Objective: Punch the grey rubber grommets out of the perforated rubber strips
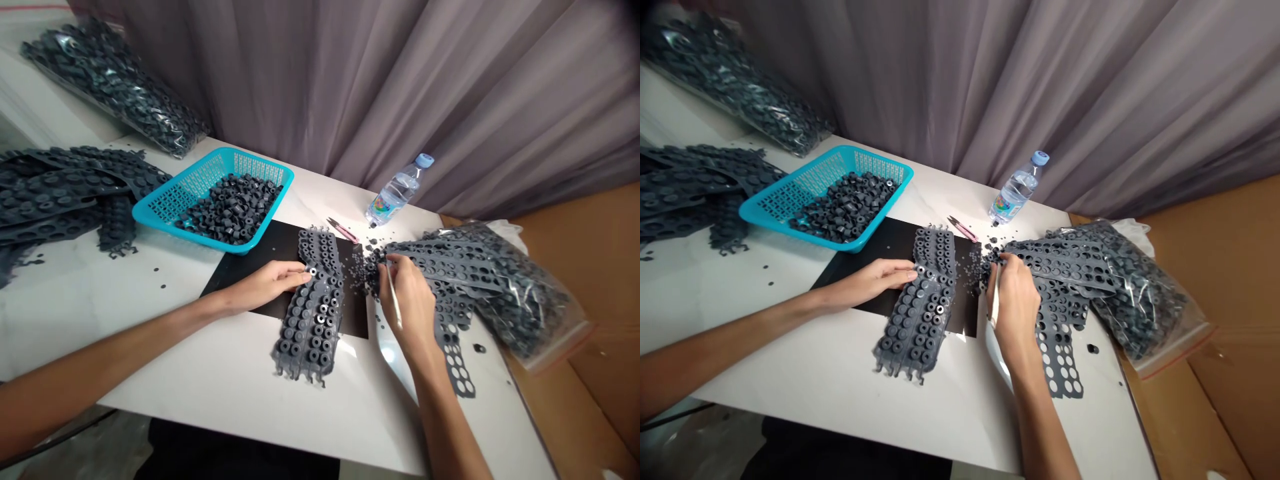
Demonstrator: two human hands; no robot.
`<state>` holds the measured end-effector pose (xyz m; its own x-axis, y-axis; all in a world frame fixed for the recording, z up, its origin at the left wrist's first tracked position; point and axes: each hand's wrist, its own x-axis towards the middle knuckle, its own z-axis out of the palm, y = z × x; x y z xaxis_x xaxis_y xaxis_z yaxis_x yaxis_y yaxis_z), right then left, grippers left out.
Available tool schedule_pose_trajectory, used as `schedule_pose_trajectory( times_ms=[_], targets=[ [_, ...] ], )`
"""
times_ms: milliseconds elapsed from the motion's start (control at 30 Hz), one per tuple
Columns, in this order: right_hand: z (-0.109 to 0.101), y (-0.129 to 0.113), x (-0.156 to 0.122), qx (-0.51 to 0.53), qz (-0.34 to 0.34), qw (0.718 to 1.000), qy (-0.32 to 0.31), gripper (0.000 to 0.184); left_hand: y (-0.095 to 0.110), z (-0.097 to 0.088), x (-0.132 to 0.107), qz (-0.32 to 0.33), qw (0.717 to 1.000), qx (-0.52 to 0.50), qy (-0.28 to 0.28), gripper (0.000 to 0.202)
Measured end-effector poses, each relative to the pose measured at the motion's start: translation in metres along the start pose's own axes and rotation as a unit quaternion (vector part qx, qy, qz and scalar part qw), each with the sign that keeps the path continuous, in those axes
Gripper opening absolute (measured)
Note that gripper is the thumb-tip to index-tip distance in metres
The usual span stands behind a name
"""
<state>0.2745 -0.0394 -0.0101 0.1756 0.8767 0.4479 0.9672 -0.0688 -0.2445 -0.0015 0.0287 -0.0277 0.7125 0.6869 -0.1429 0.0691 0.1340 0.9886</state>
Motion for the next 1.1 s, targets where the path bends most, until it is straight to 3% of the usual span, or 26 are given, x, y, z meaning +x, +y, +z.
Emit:
schedule_pose_trajectory(
  times_ms=[167, 333, 433, 567, 700, 900, 1100],
  targets=[
    [0.002, -0.020, 0.000, 0.176, -0.004, 0.982, -0.066, 0.039, -0.002, 0.003, -0.002, 0.008, 1.000, -0.009, -0.003, 0.038],
    [-0.006, -0.039, -0.006, 0.252, -0.047, 0.965, -0.065, 0.018, -0.004, 0.005, -0.003, -0.020, 0.999, 0.009, 0.045, 0.047],
    [-0.009, -0.045, -0.007, 0.277, -0.075, 0.953, -0.093, 0.012, -0.003, 0.006, -0.003, -0.013, 0.999, 0.004, 0.041, 0.042],
    [-0.006, -0.048, -0.007, 0.281, -0.161, 0.939, -0.114, 0.006, -0.001, 0.005, -0.001, 0.008, 0.999, -0.029, 0.026, 0.032],
    [0.000, -0.053, -0.008, 0.239, -0.223, 0.940, -0.100, 0.009, -0.002, 0.001, 0.002, -0.001, 0.998, -0.053, 0.033, 0.035],
    [0.015, -0.063, -0.016, 0.240, -0.204, 0.946, -0.073, 0.012, -0.005, -0.002, 0.002, -0.027, 0.993, -0.103, 0.041, 0.048],
    [0.021, -0.065, -0.016, 0.269, -0.189, 0.941, -0.078, 0.014, 0.004, -0.003, -0.001, -0.042, 0.992, -0.111, 0.040, 0.048]
  ],
)
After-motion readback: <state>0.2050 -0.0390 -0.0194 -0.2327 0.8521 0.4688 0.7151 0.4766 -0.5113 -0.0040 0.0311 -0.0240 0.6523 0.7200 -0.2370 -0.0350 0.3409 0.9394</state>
